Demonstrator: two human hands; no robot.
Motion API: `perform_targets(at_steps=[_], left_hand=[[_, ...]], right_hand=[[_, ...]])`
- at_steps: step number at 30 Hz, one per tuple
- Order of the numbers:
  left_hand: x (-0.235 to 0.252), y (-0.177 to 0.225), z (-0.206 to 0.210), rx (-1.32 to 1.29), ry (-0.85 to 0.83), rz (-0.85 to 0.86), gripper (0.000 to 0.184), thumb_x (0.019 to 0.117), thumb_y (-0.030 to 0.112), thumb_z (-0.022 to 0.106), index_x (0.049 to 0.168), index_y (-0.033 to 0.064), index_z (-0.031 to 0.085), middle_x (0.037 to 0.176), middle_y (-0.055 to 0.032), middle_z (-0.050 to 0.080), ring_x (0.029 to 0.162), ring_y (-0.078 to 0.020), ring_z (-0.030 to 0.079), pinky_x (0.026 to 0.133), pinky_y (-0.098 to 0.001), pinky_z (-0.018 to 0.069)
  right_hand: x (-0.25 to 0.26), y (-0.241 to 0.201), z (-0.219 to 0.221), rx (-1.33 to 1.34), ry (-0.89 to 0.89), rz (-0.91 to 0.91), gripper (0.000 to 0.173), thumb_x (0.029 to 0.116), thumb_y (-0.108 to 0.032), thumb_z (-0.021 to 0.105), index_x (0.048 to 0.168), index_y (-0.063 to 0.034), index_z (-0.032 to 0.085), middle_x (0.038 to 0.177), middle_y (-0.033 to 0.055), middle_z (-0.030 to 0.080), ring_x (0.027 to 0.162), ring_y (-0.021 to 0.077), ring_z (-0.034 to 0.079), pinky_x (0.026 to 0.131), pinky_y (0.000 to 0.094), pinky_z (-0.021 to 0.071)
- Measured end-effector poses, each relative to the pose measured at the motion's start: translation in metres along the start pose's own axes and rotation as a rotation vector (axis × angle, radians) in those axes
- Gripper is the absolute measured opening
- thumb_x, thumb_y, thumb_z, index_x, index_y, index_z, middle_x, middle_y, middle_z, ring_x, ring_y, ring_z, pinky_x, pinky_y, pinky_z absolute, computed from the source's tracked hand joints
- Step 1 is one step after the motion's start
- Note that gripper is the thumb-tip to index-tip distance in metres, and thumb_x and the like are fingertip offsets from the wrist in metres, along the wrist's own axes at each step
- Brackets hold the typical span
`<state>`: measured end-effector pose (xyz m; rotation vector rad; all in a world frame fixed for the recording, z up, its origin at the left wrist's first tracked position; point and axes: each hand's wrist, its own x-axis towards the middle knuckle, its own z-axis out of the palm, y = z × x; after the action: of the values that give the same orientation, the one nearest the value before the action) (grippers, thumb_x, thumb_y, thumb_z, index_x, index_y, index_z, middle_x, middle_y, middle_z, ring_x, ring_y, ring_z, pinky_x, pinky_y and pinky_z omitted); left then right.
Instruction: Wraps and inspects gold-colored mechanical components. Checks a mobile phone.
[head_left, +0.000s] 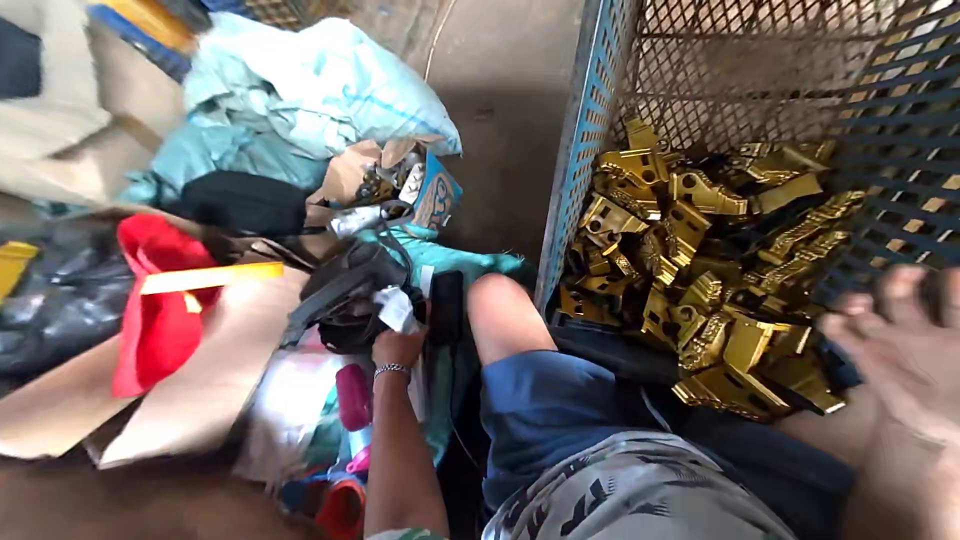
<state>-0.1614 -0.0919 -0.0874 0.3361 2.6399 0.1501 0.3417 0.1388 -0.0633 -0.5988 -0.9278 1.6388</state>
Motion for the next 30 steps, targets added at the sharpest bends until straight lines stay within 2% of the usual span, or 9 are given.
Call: perform_targets(at_steps=[4, 11, 14, 16, 18, 21, 24, 27, 30], left_hand=[[0.013, -0.014, 0.035, -0.062, -0.026, -0.057, 0.066, 0.0980, 0.042, 0.067, 0.130, -0.0145, 0.057, 0.134, -0.0356, 0.057, 0.132, -0.0459, 0.053, 0.112, -0.0574, 0.0381], [0.018, -0.019, 0.028, 0.040, -0.021, -0.018, 0.068, 0.0934, 0.040, 0.073, 0.127, -0.0163, 0.058, 0.129, -0.0383, 0.058, 0.128, -0.0495, 0.055, 0.109, -0.0611, 0.0403], [0.017, -0.020, 0.028, 0.053, -0.018, -0.023, 0.070, 0.0923, 0.041, 0.074, 0.128, -0.0167, 0.057, 0.130, -0.0387, 0.058, 0.128, -0.0498, 0.055, 0.109, -0.0605, 0.0403], [0.018, -0.019, 0.026, 0.057, -0.020, -0.036, 0.072, 0.0925, 0.042, 0.073, 0.131, -0.0163, 0.055, 0.132, -0.0386, 0.057, 0.130, -0.0495, 0.054, 0.110, -0.0607, 0.0389], [0.019, -0.022, 0.020, 0.005, -0.022, -0.026, 0.076, 0.0917, 0.043, 0.075, 0.133, -0.0162, 0.053, 0.134, -0.0378, 0.056, 0.131, -0.0484, 0.052, 0.112, -0.0597, 0.0379], [0.001, -0.037, 0.007, -0.455, 0.146, 0.005, 0.070, 0.0878, 0.019, 0.081, 0.139, -0.0146, 0.048, 0.137, -0.0305, 0.056, 0.130, -0.0331, 0.055, 0.112, -0.0456, 0.0401], [-0.026, -0.058, -0.011, -1.068, 0.416, 0.096, 0.047, 0.0877, 0.000, 0.071, 0.129, -0.0082, 0.052, 0.110, -0.0133, 0.067, 0.096, -0.0146, 0.067, 0.085, -0.0328, 0.0577], [-0.049, -0.082, -0.034, -1.337, 0.527, 0.272, 0.036, 0.0982, 0.004, 0.050, 0.132, -0.0067, 0.047, 0.118, -0.0122, 0.068, 0.099, -0.0218, 0.072, 0.082, -0.0411, 0.0618], [-0.074, -0.076, -0.043, -1.407, 0.605, 0.207, 0.021, 0.1009, 0.007, 0.048, 0.121, 0.0021, 0.052, 0.102, -0.0031, 0.069, 0.088, -0.0159, 0.071, 0.079, -0.0375, 0.0621]], right_hand=[[0.010, 0.029, -0.003, -0.024, -0.142, 0.100, 0.061, 0.0917, -0.074, 0.048, 0.123, -0.0281, 0.072, 0.132, -0.0033, 0.068, 0.117, 0.0189, 0.067, 0.093, 0.0461, 0.0582], [0.012, 0.040, 0.017, -0.167, 0.051, 0.234, 0.045, 0.0930, -0.064, 0.058, 0.113, -0.0256, 0.071, 0.117, -0.0045, 0.072, 0.101, 0.0155, 0.071, 0.083, 0.0389, 0.0604], [0.014, 0.059, 0.054, -0.621, -0.016, 0.330, 0.036, 0.1022, -0.033, 0.047, 0.125, -0.0064, 0.057, 0.122, 0.0050, 0.065, 0.102, 0.0156, 0.067, 0.085, 0.0344, 0.0581], [0.020, 0.089, 0.085, -1.071, -0.338, 0.377, 0.052, 0.0990, -0.035, 0.062, 0.135, 0.0030, 0.058, 0.140, 0.0203, 0.056, 0.126, 0.0285, 0.057, 0.104, 0.0449, 0.0492], [0.032, 0.131, 0.117, -1.438, -0.717, 0.381, 0.071, 0.0934, -0.049, 0.070, 0.149, -0.0088, 0.051, 0.158, 0.0216, 0.040, 0.147, 0.0429, 0.033, 0.117, 0.0649, 0.0261], [0.056, 0.183, 0.146, -1.638, -0.979, 0.431, 0.097, 0.0848, -0.044, 0.081, 0.163, -0.0228, 0.029, 0.170, 0.0237, 0.003, 0.154, 0.0531, -0.004, 0.113, 0.0798, -0.0007], [0.076, 0.202, 0.144, -1.621, -0.956, 0.460, 0.104, 0.0705, -0.046, 0.092, 0.158, -0.0264, 0.040, 0.170, 0.0222, -0.001, 0.152, 0.0560, -0.001, 0.115, 0.0774, 0.0133], [0.079, 0.201, 0.131, -1.597, -0.859, 0.339, 0.078, 0.0745, -0.039, 0.087, 0.142, -0.0119, 0.060, 0.167, 0.0254, 0.014, 0.149, 0.0507, 0.023, 0.112, 0.0640, 0.0379], [0.083, 0.202, 0.119, -1.514, -0.691, 0.376, 0.073, 0.0816, -0.038, 0.082, 0.138, 0.0021, 0.059, 0.166, 0.0268, 0.019, 0.150, 0.0457, 0.026, 0.117, 0.0594, 0.0332]])
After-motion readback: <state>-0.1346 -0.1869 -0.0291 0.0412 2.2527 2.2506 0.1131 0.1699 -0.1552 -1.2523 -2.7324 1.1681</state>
